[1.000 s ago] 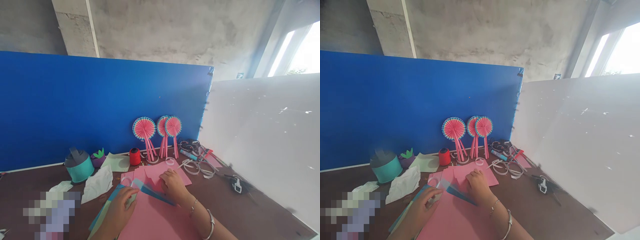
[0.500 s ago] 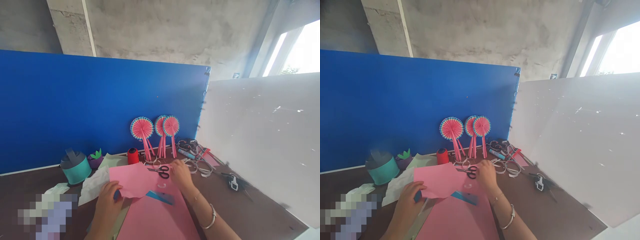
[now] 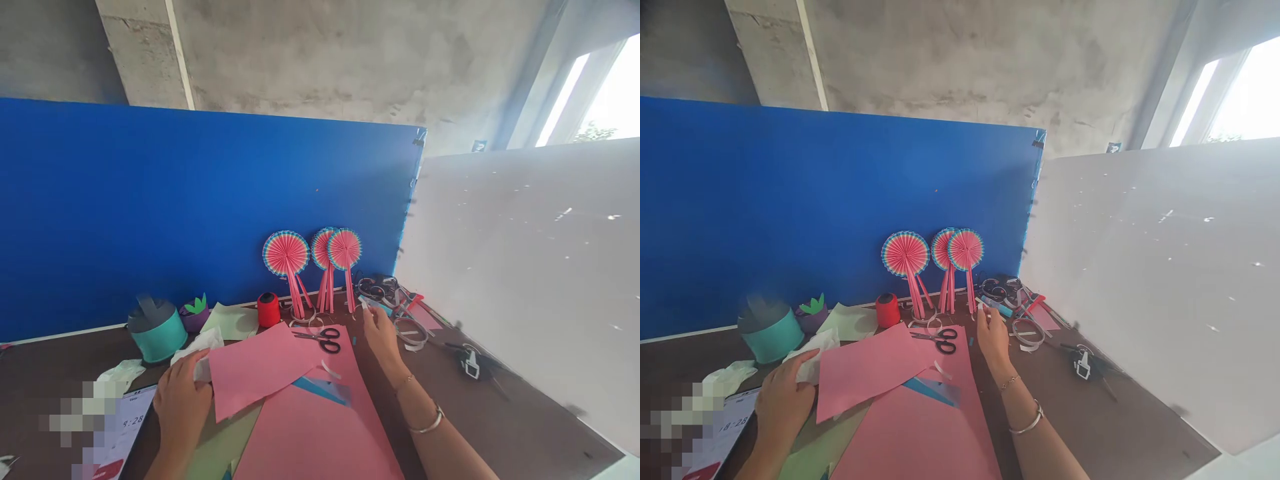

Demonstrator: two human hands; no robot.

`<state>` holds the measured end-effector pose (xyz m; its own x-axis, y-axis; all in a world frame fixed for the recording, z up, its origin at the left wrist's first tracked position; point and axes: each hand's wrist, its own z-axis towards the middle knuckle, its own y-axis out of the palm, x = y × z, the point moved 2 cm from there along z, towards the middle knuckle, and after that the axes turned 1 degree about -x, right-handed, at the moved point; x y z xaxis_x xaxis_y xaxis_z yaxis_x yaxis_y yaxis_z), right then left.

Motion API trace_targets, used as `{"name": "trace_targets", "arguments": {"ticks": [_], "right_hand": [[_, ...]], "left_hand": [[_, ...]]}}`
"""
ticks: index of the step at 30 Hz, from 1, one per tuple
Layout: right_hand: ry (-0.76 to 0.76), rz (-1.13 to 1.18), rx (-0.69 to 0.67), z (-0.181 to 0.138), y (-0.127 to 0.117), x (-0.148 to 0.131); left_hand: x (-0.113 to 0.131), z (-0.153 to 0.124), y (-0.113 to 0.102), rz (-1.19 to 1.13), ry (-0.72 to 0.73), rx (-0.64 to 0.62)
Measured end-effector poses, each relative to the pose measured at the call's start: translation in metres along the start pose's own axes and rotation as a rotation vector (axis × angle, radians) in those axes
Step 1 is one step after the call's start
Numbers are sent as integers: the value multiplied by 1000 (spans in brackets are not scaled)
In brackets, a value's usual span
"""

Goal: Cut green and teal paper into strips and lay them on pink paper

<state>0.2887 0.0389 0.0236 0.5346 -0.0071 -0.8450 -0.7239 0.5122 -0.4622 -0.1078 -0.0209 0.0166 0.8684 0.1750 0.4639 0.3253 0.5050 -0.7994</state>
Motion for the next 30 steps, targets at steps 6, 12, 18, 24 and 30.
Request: {"name": "trace_targets", "arguments": {"ticks": [6, 12, 18, 24, 30], "right_hand": [[87, 445, -284, -15, 23, -11], [-263, -275, -831, -76, 42, -40], [-332, -640, -858, -107, 45, -55], [-277, -594, -930, -92, 44, -41], [-256, -406, -1085, -71, 25, -41]], "left_hand": [[15, -4, 10, -349, 392, 57], [50, -47, 38, -208, 532, -646], [52, -49, 37, -177, 459, -696], [52, -47, 38, -176, 456, -707], [44, -39, 40, -95, 427, -607]]}}
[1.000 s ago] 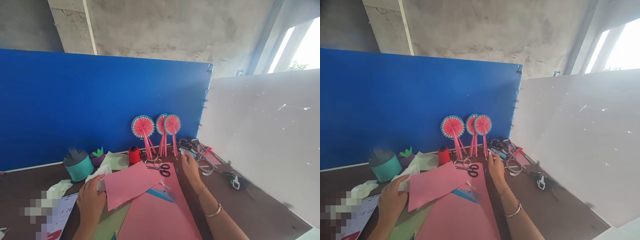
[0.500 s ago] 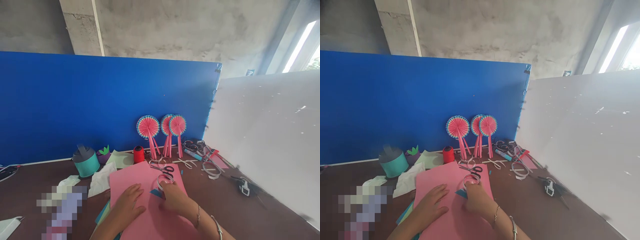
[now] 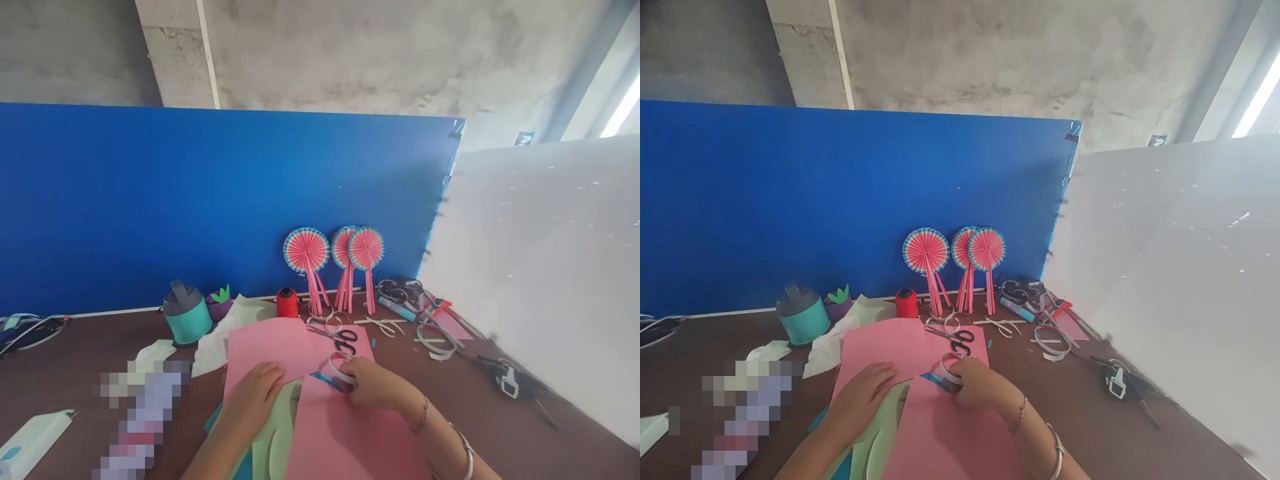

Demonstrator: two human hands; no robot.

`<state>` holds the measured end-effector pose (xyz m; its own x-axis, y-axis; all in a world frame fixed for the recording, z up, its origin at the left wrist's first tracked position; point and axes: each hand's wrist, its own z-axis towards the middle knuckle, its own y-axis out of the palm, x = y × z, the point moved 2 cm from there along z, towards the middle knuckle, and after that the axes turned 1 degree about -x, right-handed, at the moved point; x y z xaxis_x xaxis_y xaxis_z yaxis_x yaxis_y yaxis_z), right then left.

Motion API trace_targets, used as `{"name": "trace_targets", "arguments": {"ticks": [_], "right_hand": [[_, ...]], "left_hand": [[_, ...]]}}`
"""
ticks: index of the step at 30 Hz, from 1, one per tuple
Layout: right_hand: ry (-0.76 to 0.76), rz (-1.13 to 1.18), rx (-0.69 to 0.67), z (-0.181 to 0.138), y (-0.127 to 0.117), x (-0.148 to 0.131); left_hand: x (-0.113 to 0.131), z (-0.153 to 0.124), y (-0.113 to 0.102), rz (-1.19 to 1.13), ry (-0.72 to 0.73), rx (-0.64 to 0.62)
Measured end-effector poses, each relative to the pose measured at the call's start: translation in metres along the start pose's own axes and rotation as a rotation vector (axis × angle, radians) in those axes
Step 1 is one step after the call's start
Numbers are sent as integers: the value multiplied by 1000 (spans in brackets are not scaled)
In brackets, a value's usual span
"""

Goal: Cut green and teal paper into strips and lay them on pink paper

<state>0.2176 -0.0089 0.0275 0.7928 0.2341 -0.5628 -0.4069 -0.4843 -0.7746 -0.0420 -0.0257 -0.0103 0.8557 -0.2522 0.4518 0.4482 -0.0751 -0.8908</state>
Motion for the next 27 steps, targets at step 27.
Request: {"name": "trace_targets", "arguments": {"ticks": [27], "right_hand": [[-340, -59, 430, 28, 26, 3]], "left_hand": [[5, -7, -5, 69, 141, -50]]}}
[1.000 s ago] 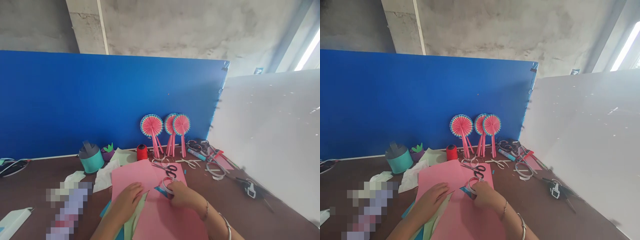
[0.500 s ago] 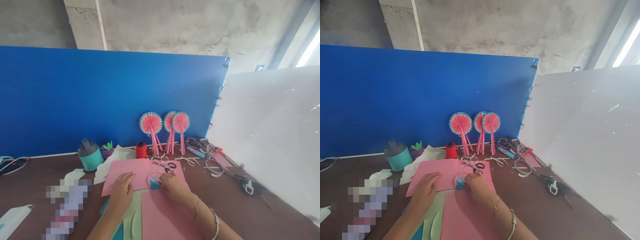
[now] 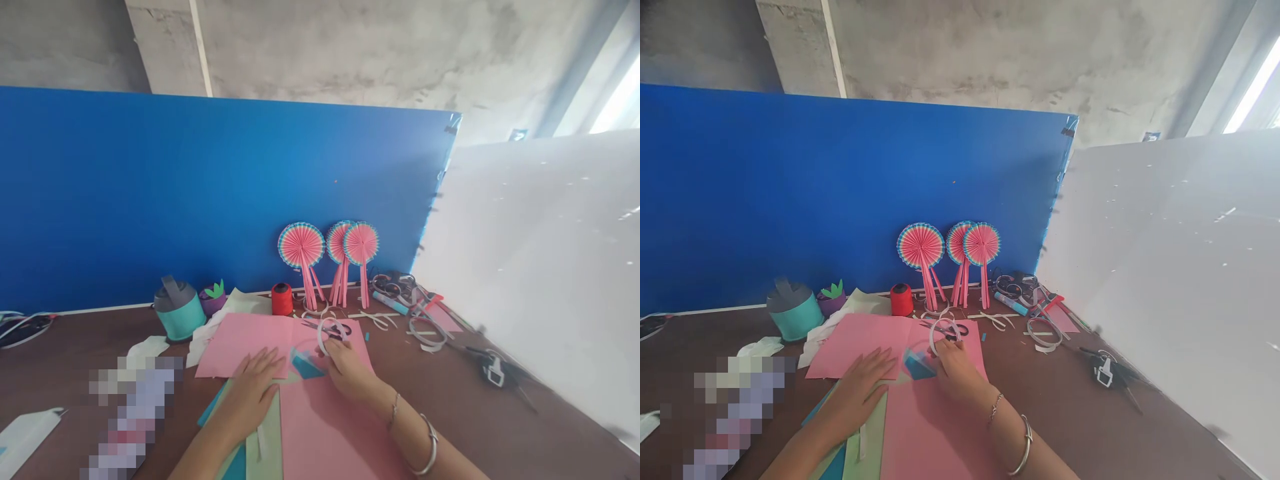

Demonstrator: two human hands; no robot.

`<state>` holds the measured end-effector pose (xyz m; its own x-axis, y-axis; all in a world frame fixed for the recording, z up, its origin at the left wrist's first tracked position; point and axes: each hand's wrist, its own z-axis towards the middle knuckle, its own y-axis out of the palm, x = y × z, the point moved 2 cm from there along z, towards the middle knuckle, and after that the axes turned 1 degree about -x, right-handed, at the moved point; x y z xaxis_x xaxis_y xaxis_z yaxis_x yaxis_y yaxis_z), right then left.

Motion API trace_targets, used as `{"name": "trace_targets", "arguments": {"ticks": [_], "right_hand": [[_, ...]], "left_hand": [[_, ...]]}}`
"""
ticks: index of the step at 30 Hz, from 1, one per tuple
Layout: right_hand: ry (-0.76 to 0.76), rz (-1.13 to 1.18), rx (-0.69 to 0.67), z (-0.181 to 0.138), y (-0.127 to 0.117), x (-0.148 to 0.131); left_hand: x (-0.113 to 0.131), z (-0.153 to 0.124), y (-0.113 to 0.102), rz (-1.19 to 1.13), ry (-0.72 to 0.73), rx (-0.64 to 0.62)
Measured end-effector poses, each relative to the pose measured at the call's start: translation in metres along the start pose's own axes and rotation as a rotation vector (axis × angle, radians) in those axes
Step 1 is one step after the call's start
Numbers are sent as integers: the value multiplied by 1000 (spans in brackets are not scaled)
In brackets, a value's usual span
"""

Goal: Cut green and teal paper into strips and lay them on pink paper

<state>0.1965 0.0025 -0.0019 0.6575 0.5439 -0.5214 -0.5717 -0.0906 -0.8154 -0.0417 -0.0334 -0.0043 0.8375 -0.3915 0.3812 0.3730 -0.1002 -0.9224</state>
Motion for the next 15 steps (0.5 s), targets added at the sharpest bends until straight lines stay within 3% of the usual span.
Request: {"name": "trace_targets", "arguments": {"ticks": [2, 4, 7, 11, 15], "right_hand": [[-14, 81, 65, 3, -1, 6], [-29, 130, 88, 6, -1, 9], [8, 222, 106, 8, -2, 9], [71, 348, 135, 6, -4, 2], [-28, 205, 114, 2, -5, -12]], "left_hand": [[11, -2, -2, -48, 95, -30], [22, -5, -3, -87, 188, -151], [29, -9, -6, -100, 176, -232], [19, -8, -7, -45, 111, -126], [22, -6, -3, -31, 173, 154]]}}
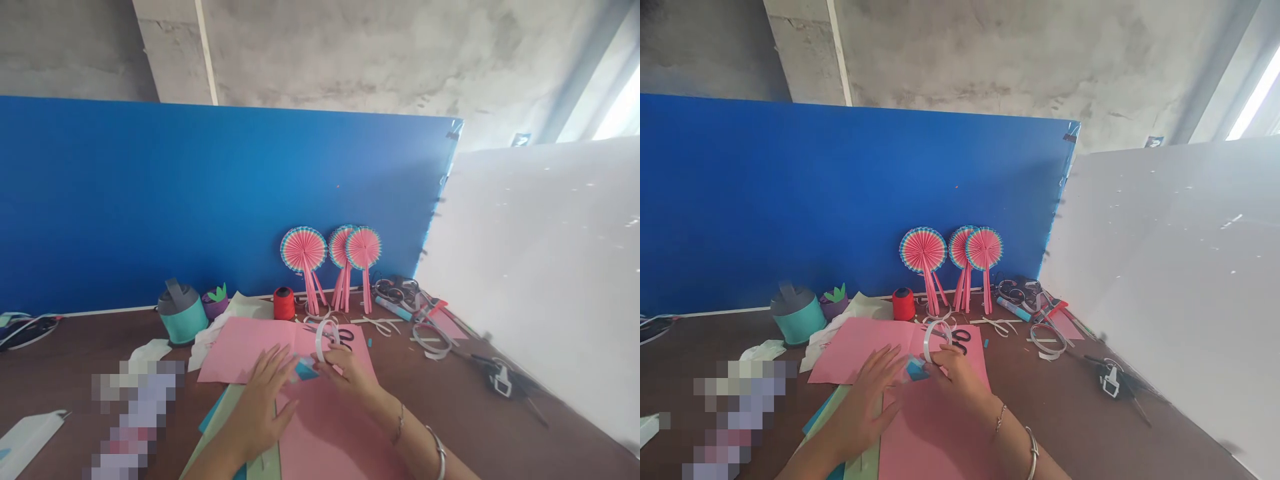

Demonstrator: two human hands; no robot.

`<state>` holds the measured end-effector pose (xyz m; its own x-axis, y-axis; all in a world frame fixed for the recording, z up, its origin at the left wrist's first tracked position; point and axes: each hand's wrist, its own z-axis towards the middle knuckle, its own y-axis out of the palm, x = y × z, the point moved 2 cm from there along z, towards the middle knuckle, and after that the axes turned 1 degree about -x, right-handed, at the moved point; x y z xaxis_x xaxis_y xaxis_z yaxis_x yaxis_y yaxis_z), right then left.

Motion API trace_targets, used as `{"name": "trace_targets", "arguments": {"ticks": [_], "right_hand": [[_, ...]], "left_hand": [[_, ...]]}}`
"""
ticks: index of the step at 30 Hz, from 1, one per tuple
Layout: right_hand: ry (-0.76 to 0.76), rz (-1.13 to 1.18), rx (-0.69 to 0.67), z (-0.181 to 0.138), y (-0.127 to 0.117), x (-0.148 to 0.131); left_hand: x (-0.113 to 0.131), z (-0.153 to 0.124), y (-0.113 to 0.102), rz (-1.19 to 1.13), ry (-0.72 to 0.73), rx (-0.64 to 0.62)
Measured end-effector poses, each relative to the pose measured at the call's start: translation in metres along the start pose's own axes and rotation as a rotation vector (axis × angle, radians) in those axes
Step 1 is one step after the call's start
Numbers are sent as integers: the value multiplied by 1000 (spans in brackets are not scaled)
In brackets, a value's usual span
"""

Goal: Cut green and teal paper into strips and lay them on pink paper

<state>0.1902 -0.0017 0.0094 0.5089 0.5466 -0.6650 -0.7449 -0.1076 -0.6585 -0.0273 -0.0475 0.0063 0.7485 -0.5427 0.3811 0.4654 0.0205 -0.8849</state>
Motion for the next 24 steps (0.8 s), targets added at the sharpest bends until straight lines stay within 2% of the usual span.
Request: {"name": "trace_targets", "arguments": {"ticks": [2, 4, 8, 15, 20, 24], "right_hand": [[-85, -97, -31, -2, 3, -9], [-156, -177, -59, -5, 7, -16], [-217, -264, -84, -9, 16, -21], [-271, -311, -77, -11, 19, -18], [-328, -384, -82, -11, 19, -23], [-294, -474, 27, -7, 11, -26]], "left_hand": [[8, 0, 3, 11, 73, 136], [17, 1, 5, 21, 117, 199], [23, 2, 9, 3, 100, 263], [18, 1, 12, -41, 138, 382], [12, 5, 10, -91, 9, 517], [8, 5, 4, -78, -72, 585]]}}
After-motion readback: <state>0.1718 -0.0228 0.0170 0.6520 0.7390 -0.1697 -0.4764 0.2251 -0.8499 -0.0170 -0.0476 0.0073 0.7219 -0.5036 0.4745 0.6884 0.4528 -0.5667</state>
